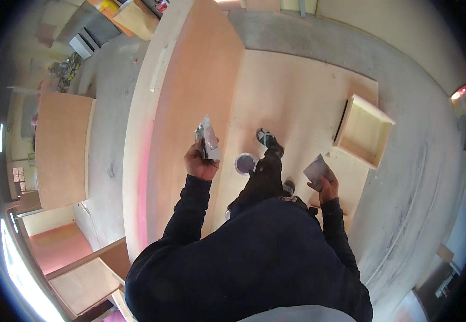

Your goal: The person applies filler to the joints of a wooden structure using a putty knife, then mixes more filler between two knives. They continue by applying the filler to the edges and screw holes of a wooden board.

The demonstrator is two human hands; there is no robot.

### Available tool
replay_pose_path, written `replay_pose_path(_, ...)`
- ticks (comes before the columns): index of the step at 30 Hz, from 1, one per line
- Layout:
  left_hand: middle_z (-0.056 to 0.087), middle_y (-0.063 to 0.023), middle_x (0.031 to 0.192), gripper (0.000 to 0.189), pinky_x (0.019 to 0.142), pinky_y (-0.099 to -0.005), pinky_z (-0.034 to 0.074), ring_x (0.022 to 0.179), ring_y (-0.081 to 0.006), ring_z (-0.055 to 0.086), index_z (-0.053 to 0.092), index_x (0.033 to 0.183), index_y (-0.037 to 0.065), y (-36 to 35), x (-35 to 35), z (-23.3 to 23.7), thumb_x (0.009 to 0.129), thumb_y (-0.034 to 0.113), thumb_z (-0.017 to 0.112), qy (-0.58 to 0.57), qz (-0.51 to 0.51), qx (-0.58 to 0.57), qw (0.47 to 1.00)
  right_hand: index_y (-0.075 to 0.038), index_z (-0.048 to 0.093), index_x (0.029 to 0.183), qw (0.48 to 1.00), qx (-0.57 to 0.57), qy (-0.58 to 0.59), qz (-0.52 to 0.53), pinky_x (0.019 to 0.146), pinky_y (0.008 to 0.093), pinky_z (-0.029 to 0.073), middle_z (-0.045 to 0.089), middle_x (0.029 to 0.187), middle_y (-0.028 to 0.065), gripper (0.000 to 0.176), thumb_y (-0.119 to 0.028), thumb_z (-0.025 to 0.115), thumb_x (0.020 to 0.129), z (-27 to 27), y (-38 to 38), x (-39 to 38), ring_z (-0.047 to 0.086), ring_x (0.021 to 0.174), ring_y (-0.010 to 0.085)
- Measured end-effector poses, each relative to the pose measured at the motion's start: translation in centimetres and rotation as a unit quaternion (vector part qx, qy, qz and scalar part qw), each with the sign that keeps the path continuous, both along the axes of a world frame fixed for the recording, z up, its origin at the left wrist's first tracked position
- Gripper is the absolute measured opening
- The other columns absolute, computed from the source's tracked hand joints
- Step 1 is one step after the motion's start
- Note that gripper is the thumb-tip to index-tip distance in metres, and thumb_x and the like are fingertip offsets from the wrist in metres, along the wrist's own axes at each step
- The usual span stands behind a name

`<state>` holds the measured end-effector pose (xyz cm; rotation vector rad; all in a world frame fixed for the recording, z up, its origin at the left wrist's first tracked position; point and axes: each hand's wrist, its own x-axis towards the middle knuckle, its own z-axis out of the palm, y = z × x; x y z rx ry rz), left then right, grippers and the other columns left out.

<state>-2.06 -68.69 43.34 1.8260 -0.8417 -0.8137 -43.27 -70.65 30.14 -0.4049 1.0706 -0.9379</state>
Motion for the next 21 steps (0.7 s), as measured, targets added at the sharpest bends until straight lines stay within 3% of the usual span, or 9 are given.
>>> replay_pose_path(1,0.065,-0.0122,0.109,0.034,0.072,-0.037,0.06,0.091,-0.024,0.068,0.055,0.121,0.006,-1.6,0.9,-0.8,0.091,0.022,0.056,0.324,-0.003,-0.108,0.94,-0.005,0.043,0.139,0.999,-0.008,0.0,0.038,0.077,0.0479,0.059,0.057,0.123,0.0158,0.053,-0.001,0.048,0.087,0.9,-2.4,1.3,0.063,0.106,0.0324)
replay_pose_path(2,0.065,-0.0121,0.11,0.035,0.072,-0.037,0.06,0.094,-0.0239,0.067,0.054,0.123,0.006,-3.5,1.9,-1.5,0.093,0.023,0.055,0.609,-0.011,-0.205,0.766,-0.005,0.043,0.139,0.999,-0.015,0.004,0.043,0.077,0.0479,0.059,0.057,0.123,0.0158,0.053,-0.001,0.048,0.087,1.5,-4.9,3.0,0.063,0.106,0.0324)
replay_pose_path(6,0.063,-0.0094,0.114,0.031,0.076,-0.0368,0.058,0.099,-0.023,0.064,0.053,0.124,0.007,-11.9,3.3,-1.4,0.097,0.023,0.051,0.514,0.071,-0.248,0.818,-0.004,0.045,0.138,0.926,-0.224,0.167,0.252,0.086,0.0393,0.056,0.056,0.126,0.013,0.054,0.003,0.048,0.085,2.5,-14.6,9.0,0.059,0.11,0.0256)
replay_pose_path(8,0.061,-0.0075,0.116,0.03,0.079,-0.0367,0.056,0.103,-0.0224,0.063,0.052,0.124,0.008,-14.1,4.0,-0.6,0.099,0.023,0.047,0.436,0.138,-0.253,0.852,-0.002,0.052,0.132,0.785,-0.412,0.334,0.321,0.089,0.0351,0.052,0.059,0.123,0.0127,0.05,0.008,0.048,0.083,4.1,-19.4,12.7,0.06,0.11,0.0227)
replay_pose_path(10,0.06,-0.0056,0.116,0.028,0.083,-0.0346,0.054,0.104,-0.0194,0.061,0.051,0.124,0.008,-17.1,5.0,1.2,0.1,0.023,0.046,0.437,0.107,-0.258,0.855,-0.004,0.058,0.126,0.806,-0.405,0.294,0.316,0.092,0.0336,0.048,0.061,0.118,0.0143,0.053,0.014,0.046,0.078,11.5,-23.7,17.6,0.061,0.109,0.0261)
replay_pose_path(12,0.06,-0.005,0.115,0.028,0.082,-0.0317,0.054,0.104,-0.0176,0.06,0.05,0.124,0.008,-20.0,6.2,1.6,0.1,0.023,0.047,0.319,0.129,-0.238,0.908,-0.008,0.06,0.124,0.692,-0.567,0.318,0.315,0.094,0.0374,0.046,0.059,0.119,0.0147,0.059,0.016,0.048,0.072,17.2,-27.4,21.6,0.058,0.11,0.0333)
replay_pose_path(14,0.059,-0.0049,0.115,0.028,0.081,-0.0308,0.054,0.103,-0.0179,0.061,0.048,0.125,0.008,-22.6,6.7,3.1,0.101,0.021,0.046,0.319,0.126,-0.259,0.903,-0.011,0.061,0.123,0.649,-0.613,0.322,0.315,0.096,0.039,0.045,0.058,0.12,0.0132,0.059,0.015,0.051,0.071,22.8,-30.0,25.4,0.056,0.113,0.0338)
replay_pose_path(19,0.057,-0.0065,0.117,0.029,0.082,-0.0307,0.053,0.103,-0.017,0.06,0.044,0.128,0.006,-27.3,7.7,4.4,0.102,0.019,0.043,0.237,0.137,-0.306,0.912,-0.018,0.065,0.118,0.46,-0.698,0.452,0.312,0.099,0.0446,0.04,0.055,0.123,0.0082,0.05,0.001,0.06,0.073,24.0,-33.5,30.6,0.048,0.122,0.029)
replay_pose_path(21,0.056,-0.0068,0.116,0.029,0.081,-0.0299,0.053,0.1,-0.0155,0.059,0.043,0.128,0.005,-28.8,8.4,4.4,0.102,0.018,0.044,0.241,0.136,-0.31,0.91,-0.018,0.065,0.118,0.455,-0.718,0.433,0.299,0.099,0.0451,0.039,0.054,0.123,0.008,0.047,-0.001,0.059,0.075,24.4,-35.1,32.3,0.048,0.122,0.0292)
